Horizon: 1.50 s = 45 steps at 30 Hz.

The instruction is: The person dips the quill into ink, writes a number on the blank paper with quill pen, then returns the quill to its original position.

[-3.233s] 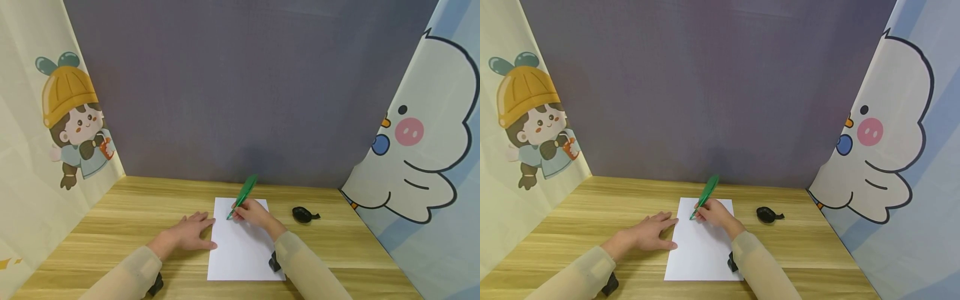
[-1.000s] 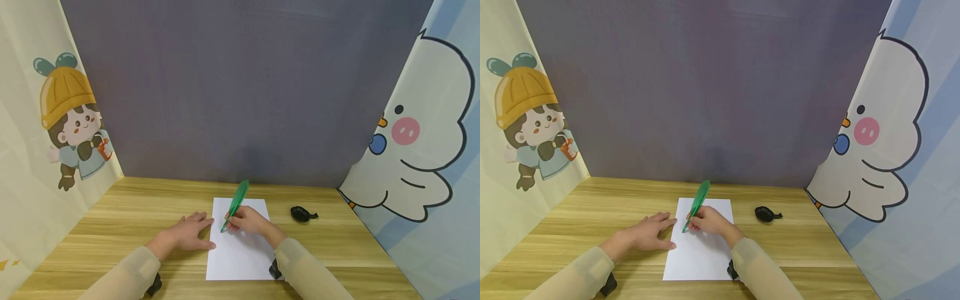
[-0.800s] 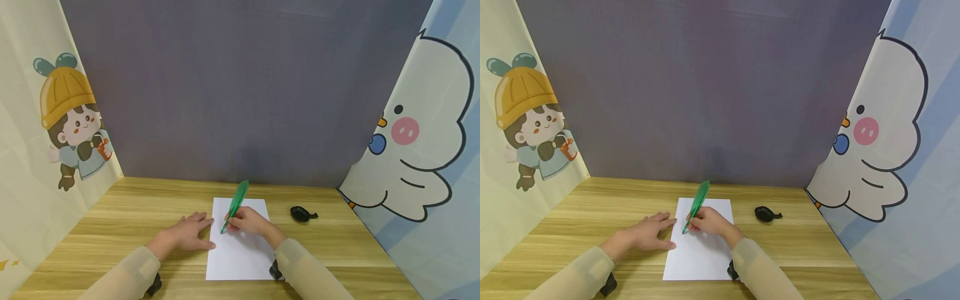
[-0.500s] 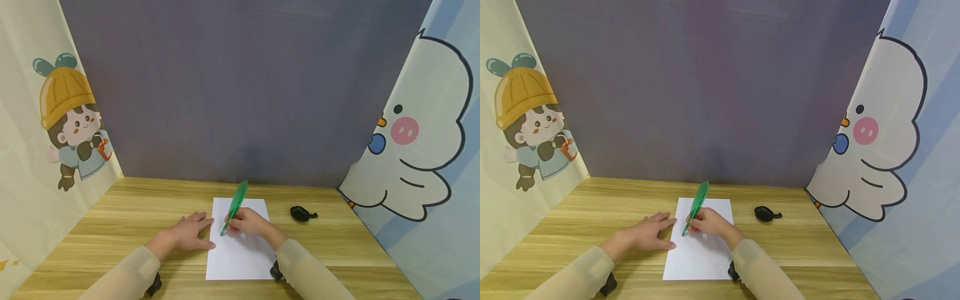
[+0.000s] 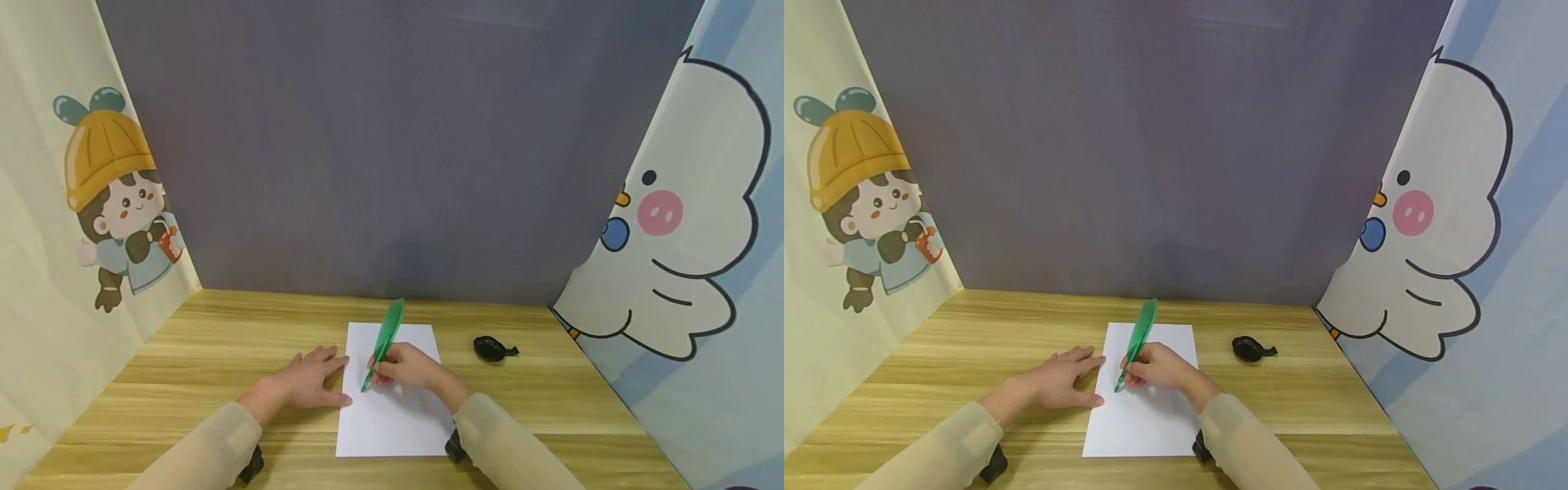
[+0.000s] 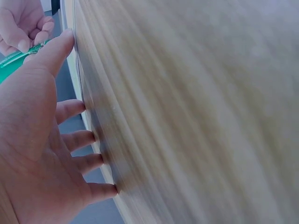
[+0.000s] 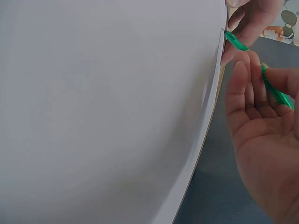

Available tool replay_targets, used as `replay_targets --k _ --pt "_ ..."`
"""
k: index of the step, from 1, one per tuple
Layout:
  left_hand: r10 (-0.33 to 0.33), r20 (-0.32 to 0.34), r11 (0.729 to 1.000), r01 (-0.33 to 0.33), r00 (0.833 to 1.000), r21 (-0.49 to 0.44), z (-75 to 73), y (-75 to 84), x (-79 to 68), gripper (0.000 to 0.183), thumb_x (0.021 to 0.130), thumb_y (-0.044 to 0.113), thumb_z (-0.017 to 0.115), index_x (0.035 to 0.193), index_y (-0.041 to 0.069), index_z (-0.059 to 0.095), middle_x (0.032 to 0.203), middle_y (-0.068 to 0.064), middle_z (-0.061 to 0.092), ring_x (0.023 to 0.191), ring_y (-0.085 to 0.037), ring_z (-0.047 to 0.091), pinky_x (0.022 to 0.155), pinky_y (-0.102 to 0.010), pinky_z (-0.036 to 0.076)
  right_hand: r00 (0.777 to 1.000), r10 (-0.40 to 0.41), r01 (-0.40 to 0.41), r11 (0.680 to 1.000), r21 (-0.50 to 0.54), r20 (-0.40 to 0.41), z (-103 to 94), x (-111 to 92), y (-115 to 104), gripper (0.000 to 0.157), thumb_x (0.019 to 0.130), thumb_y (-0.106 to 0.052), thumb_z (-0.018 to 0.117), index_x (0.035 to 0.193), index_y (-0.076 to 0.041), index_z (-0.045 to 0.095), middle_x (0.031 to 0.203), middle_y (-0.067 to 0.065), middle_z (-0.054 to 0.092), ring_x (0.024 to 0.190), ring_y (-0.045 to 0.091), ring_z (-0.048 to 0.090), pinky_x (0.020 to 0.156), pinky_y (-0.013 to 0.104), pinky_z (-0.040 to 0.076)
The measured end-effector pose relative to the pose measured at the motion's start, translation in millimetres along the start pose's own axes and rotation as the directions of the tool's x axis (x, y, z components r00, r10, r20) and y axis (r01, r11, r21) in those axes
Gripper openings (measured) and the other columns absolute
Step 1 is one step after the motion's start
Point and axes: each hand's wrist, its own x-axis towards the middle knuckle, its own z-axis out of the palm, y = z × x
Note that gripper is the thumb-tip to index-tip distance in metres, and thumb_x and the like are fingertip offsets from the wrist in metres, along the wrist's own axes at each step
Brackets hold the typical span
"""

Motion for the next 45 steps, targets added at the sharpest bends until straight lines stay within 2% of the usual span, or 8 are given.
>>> replay_targets --k 8,22,35,45 --pt "0.003 -0.003 1.000 -0.003 1.000 0.005 2.0 -2.7 2.1 0.094 0.094 0.067 0.077 0.166 0.013 0.049 0.178 -0.024 0.033 0.166 -0.052 0.027 0.131 -0.077 0.022 1.000 -0.007 0.007 1.000 -0.009 0.018 0.6 -6 0 0.019 0.109 -0.010 0.062 0.114 0.002 0.076 0.095 0.012 0.082 0.082 0.013 0.073 0.077 0.029 0.066" --pt "-0.009 0.007 1.000 0.009 1.000 -0.008 -0.9 0.6 0.2 0.095 0.094 0.066 0.077 0.167 0.014 0.048 0.179 -0.023 0.031 0.167 -0.052 0.024 0.132 -0.077 0.020 1.000 0.000 0.001 1.000 -0.022 0.017 0.3 -18 -1 0.020 0.109 -0.012 0.063 0.113 0.002 0.077 0.095 0.015 0.082 0.081 0.014 0.073 0.078 0.032 0.066" --pt "0.002 0.000 1.000 -0.002 1.000 -0.014 -0.4 -0.7 0.0 0.095 0.093 0.066 0.078 0.166 0.014 0.049 0.179 -0.023 0.031 0.166 -0.052 0.025 0.132 -0.077 0.019 1.000 -0.011 0.012 1.000 -0.021 0.024 -2.0 -27 2 0.021 0.108 -0.012 0.063 0.113 0.003 0.077 0.094 0.015 0.082 0.079 0.011 0.072 0.076 0.027 0.065" --pt "0.000 -0.005 1.000 0.000 1.000 -0.017 -0.6 0.2 -0.8 0.094 0.093 0.066 0.078 0.166 0.014 0.049 0.178 -0.023 0.032 0.166 -0.053 0.025 0.132 -0.077 0.019 0.999 -0.006 0.006 1.000 -0.011 0.040 -5.3 -32 6 0.020 0.109 -0.012 0.063 0.113 0.001 0.078 0.093 0.010 0.082 0.080 0.011 0.073 0.074 0.024 0.063"
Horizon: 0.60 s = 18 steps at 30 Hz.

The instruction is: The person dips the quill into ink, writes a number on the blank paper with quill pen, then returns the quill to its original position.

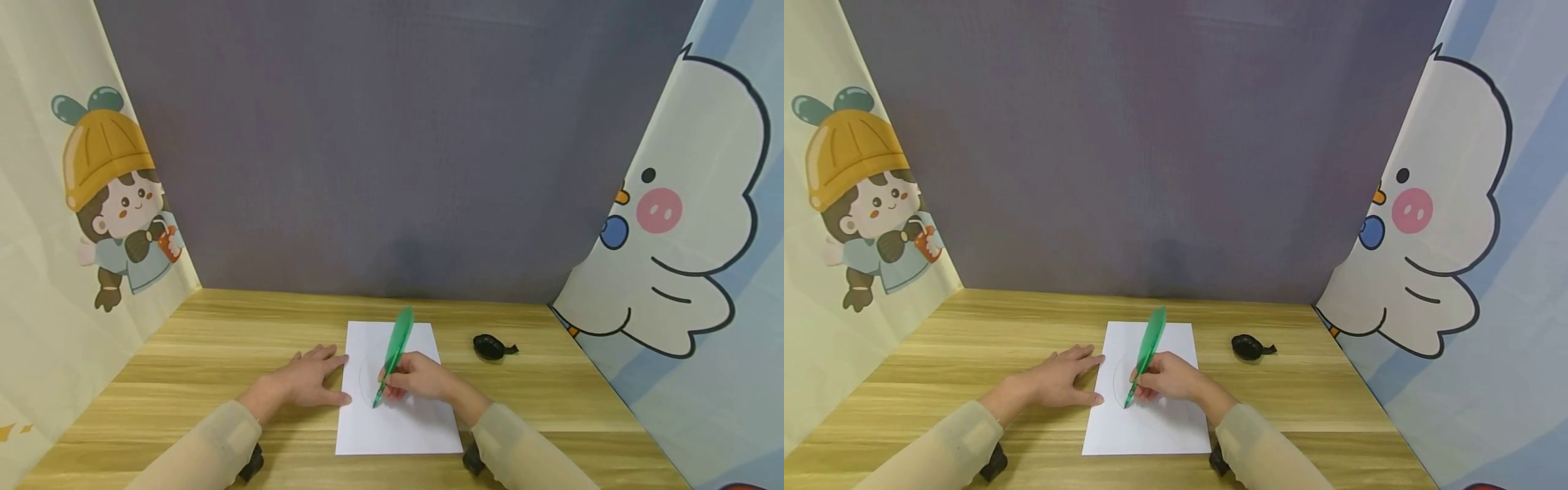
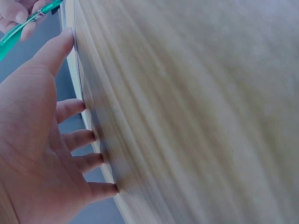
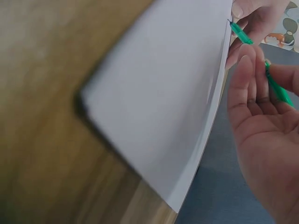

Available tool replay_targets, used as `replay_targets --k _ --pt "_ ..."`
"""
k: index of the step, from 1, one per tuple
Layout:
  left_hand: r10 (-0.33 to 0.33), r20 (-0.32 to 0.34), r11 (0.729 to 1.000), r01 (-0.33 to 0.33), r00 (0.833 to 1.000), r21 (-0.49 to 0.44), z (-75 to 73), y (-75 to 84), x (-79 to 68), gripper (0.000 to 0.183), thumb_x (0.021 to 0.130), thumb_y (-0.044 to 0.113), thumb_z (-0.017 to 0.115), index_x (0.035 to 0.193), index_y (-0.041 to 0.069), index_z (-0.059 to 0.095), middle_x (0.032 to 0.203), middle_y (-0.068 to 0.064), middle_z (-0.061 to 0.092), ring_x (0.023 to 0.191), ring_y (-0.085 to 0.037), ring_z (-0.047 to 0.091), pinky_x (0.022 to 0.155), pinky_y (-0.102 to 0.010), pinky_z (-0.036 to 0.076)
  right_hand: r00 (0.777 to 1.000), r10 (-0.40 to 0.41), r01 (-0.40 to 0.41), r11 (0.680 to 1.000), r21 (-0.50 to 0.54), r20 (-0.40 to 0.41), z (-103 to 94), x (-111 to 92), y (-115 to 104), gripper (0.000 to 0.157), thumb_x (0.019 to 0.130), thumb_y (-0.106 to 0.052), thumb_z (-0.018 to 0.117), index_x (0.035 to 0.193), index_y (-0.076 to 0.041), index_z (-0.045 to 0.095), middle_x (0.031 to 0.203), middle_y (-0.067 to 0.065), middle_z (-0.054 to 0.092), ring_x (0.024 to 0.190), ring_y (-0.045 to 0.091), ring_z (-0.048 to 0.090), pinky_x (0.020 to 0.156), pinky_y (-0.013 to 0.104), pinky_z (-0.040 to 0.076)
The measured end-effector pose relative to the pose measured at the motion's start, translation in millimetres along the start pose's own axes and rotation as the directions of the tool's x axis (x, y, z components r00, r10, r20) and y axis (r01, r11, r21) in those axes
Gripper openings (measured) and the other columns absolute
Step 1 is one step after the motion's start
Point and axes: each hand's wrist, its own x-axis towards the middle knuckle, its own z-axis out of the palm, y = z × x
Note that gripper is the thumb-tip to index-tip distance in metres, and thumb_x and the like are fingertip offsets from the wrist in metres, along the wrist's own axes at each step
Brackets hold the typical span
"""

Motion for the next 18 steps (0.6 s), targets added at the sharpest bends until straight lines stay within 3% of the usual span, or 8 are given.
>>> replay_targets --k 12,18 --pt "0.004 0.000 1.000 -0.004 1.000 0.001 -0.6 0.4 -1.0 0.094 0.093 0.065 0.079 0.166 0.013 0.050 0.178 -0.024 0.033 0.165 -0.053 0.026 0.132 -0.078 0.020 1.000 -0.002 0.001 1.000 0.021 0.011 -2.9 -10 -2 0.023 0.107 -0.011 0.064 0.114 0.006 0.077 0.095 0.020 0.082 0.079 0.012 0.072 0.072 0.025 0.063" --pt "0.002 0.002 1.000 -0.002 1.000 0.003 -0.2 -0.2 -0.4 0.094 0.093 0.066 0.079 0.166 0.014 0.049 0.178 -0.023 0.032 0.166 -0.052 0.025 0.132 -0.077 0.020 1.000 0.000 -0.001 1.000 0.023 0.020 -4.4 -14 -1 0.023 0.107 -0.012 0.063 0.114 0.006 0.077 0.094 0.018 0.082 0.078 0.011 0.072 0.072 0.025 0.062"
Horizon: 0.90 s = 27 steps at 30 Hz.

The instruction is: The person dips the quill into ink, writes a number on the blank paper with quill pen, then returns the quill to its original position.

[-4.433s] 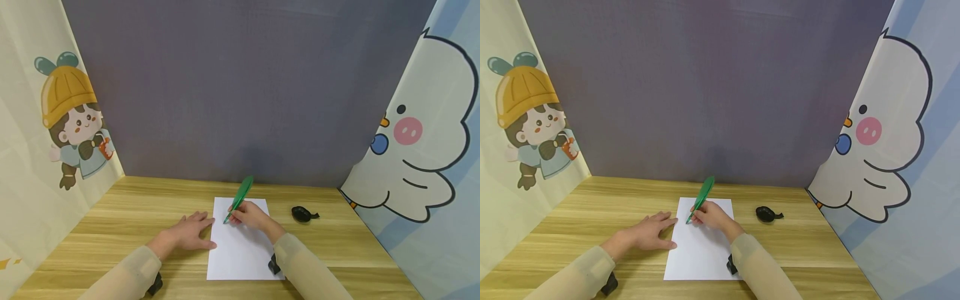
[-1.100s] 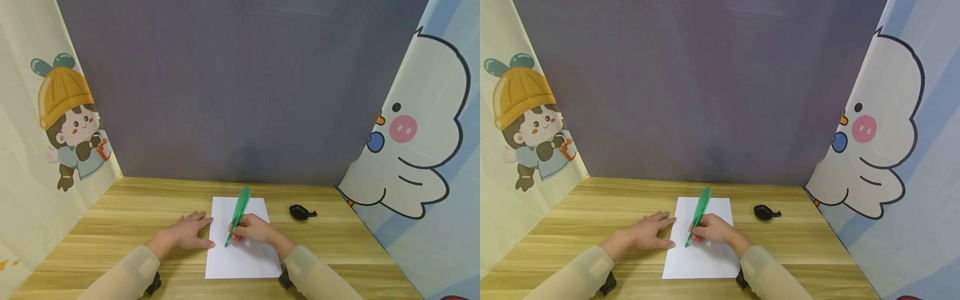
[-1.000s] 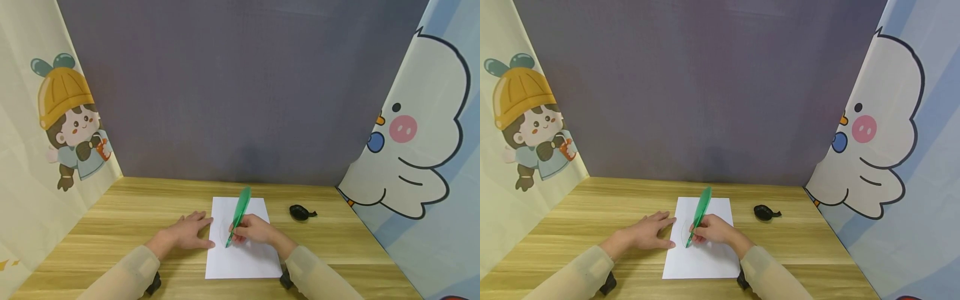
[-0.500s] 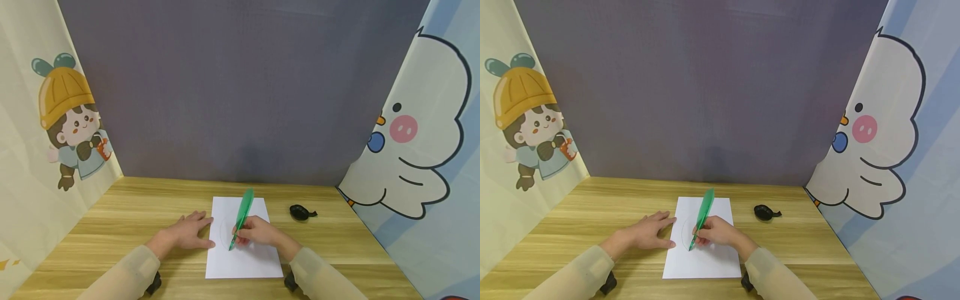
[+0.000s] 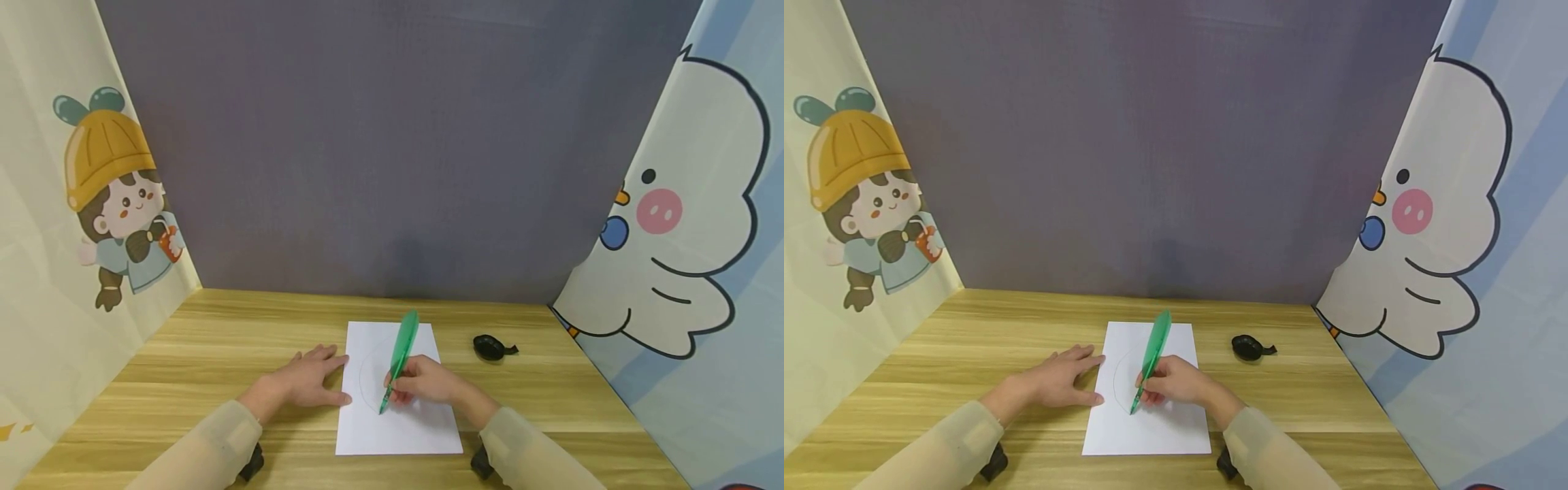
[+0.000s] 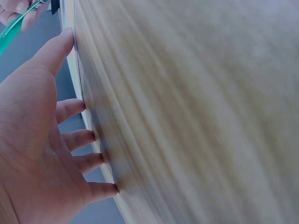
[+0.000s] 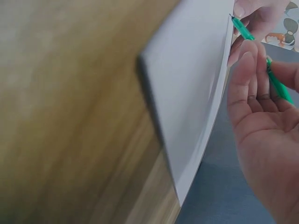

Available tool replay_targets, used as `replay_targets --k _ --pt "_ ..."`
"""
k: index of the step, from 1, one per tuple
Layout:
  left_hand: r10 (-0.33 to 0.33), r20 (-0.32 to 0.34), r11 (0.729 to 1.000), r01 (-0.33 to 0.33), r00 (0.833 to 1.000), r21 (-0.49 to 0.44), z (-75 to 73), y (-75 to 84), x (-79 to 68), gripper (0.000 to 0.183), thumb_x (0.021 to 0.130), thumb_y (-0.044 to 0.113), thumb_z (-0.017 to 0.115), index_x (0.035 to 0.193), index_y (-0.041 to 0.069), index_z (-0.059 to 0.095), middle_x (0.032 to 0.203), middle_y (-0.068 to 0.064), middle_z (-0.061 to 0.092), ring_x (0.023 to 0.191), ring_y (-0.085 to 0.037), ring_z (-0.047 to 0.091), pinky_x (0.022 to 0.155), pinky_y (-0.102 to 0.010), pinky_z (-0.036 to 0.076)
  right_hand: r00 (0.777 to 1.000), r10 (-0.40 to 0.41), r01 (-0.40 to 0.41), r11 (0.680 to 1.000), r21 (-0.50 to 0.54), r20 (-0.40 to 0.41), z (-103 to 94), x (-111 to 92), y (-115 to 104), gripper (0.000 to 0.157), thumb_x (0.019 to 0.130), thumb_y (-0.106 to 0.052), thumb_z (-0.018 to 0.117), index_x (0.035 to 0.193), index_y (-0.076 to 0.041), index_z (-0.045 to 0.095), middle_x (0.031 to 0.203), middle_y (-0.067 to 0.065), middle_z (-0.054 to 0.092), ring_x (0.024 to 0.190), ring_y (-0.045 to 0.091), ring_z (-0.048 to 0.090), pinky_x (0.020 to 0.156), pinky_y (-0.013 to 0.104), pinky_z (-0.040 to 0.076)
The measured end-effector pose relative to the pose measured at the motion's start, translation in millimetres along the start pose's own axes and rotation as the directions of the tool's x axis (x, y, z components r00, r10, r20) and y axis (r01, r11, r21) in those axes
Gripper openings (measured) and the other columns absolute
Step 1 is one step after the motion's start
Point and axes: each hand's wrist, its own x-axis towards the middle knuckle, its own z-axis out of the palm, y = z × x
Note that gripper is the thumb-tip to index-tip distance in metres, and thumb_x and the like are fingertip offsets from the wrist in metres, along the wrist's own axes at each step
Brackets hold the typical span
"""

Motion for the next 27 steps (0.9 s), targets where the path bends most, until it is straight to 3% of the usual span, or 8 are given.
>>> replay_targets --k 9,27 --pt "-0.005 0.002 1.000 0.005 1.000 0.003 0.7 -1.0 0.1 0.095 0.093 0.068 0.077 0.166 0.015 0.049 0.179 -0.023 0.031 0.166 -0.052 0.025 0.133 -0.076 0.019 1.000 0.005 -0.005 1.000 -0.005 0.022 -3.1 -3 5 0.023 0.107 -0.011 0.062 0.113 0.006 0.077 0.092 0.011 0.081 0.079 0.012 0.072 0.071 0.023 0.062" --pt "-0.007 0.004 1.000 0.007 1.000 -0.002 0.4 0.7 -1.2 0.094 0.094 0.066 0.077 0.167 0.015 0.048 0.179 -0.023 0.030 0.167 -0.052 0.023 0.133 -0.076 0.017 0.998 0.008 -0.009 1.000 0.007 0.055 -11.7 -15 9 0.025 0.107 -0.013 0.062 0.114 0.006 0.076 0.095 0.016 0.080 0.081 0.016 0.071 0.071 0.024 0.061"
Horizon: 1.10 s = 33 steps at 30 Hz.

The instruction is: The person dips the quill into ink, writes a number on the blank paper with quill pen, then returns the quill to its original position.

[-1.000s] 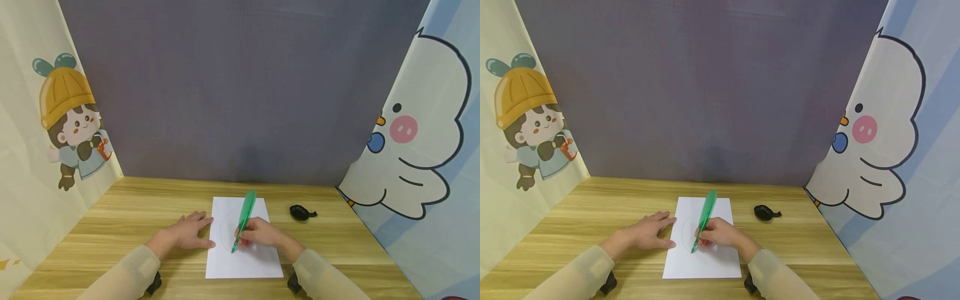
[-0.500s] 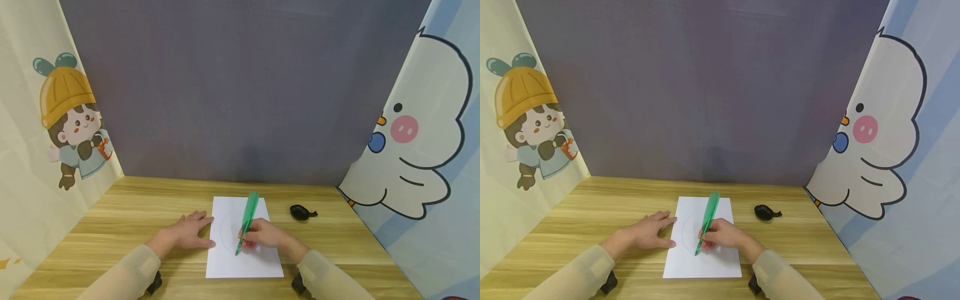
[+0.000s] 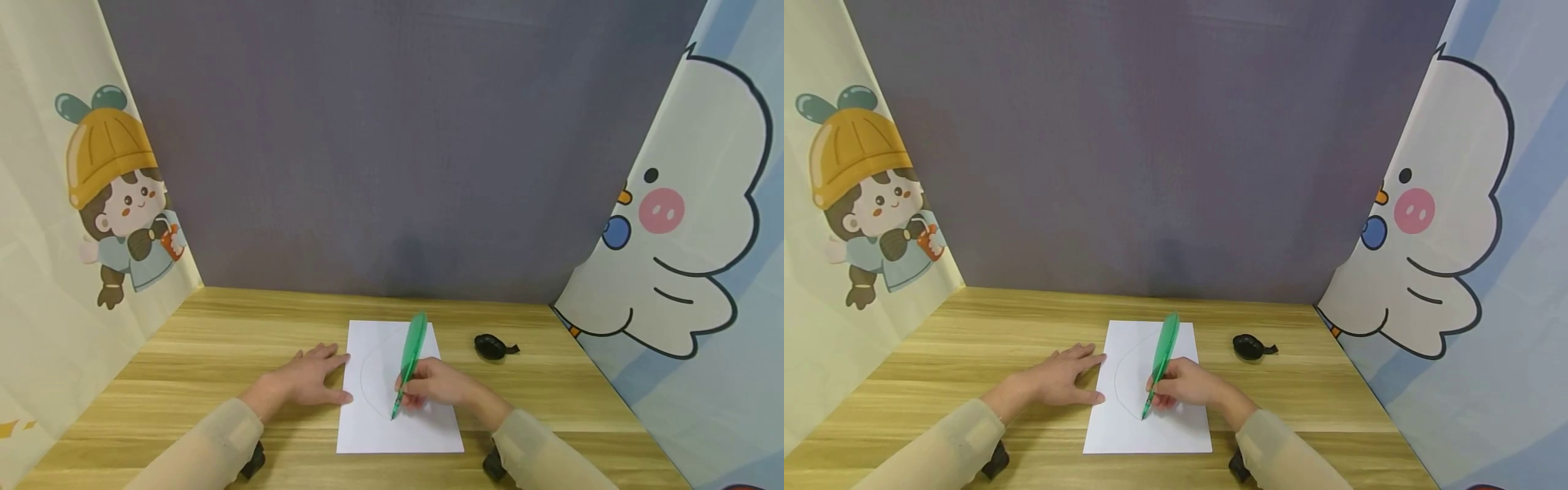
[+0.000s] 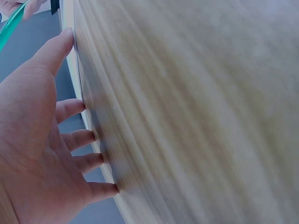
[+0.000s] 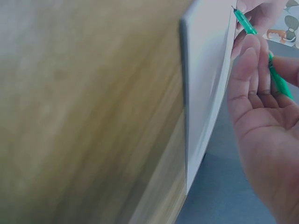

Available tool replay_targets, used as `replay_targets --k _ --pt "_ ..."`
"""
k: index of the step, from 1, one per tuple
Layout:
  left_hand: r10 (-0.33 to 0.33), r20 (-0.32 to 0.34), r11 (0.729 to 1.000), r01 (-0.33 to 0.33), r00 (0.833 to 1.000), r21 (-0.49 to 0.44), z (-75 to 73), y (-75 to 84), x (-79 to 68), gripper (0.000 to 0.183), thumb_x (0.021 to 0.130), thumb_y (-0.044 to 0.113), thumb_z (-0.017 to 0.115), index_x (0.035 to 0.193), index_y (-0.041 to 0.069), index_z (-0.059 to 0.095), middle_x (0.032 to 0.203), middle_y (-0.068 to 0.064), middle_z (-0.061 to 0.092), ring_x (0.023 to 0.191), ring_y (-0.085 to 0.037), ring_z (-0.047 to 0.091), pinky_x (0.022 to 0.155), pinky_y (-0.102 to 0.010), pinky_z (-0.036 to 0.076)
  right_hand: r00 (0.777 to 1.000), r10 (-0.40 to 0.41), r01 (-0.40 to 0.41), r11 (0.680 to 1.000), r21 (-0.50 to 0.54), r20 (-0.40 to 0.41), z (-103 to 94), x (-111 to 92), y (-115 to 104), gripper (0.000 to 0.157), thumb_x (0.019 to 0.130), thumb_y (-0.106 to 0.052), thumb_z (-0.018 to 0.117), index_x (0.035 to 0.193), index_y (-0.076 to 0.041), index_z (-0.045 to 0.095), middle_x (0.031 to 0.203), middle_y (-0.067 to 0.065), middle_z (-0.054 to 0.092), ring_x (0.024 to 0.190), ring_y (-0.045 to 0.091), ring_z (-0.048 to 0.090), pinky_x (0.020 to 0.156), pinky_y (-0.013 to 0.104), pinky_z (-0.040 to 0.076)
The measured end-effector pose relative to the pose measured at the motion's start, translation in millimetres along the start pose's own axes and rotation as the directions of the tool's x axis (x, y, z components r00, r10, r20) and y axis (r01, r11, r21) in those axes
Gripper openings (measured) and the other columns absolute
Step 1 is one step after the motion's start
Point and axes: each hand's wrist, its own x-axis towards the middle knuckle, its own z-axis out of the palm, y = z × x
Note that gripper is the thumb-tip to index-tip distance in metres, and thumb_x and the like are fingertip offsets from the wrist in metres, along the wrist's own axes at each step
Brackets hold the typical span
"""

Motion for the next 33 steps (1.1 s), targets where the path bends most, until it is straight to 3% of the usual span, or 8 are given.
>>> replay_targets --k 20,33 --pt "-0.004 -0.002 1.000 0.004 1.000 0.007 2.1 -1.6 2.0 0.095 0.094 0.067 0.077 0.167 0.016 0.047 0.180 -0.021 0.029 0.167 -0.051 0.023 0.134 -0.075 0.017 1.000 0.021 -0.021 1.000 -0.015 0.007 -11.5 -10 7 0.024 0.107 -0.014 0.061 0.113 0.004 0.076 0.092 0.009 0.079 0.080 0.015 0.071 0.071 0.026 0.061" --pt "-0.005 0.011 1.000 0.004 1.000 0.006 0.6 -0.9 1.0 0.095 0.094 0.069 0.075 0.168 0.016 0.046 0.181 -0.021 0.027 0.168 -0.051 0.021 0.134 -0.075 0.015 1.000 0.025 -0.026 1.000 -0.017 -0.008 -18.3 -17 9 0.021 0.106 -0.012 0.062 0.110 0.005 0.075 0.091 0.013 0.078 0.079 0.018 0.070 0.069 0.026 0.060"
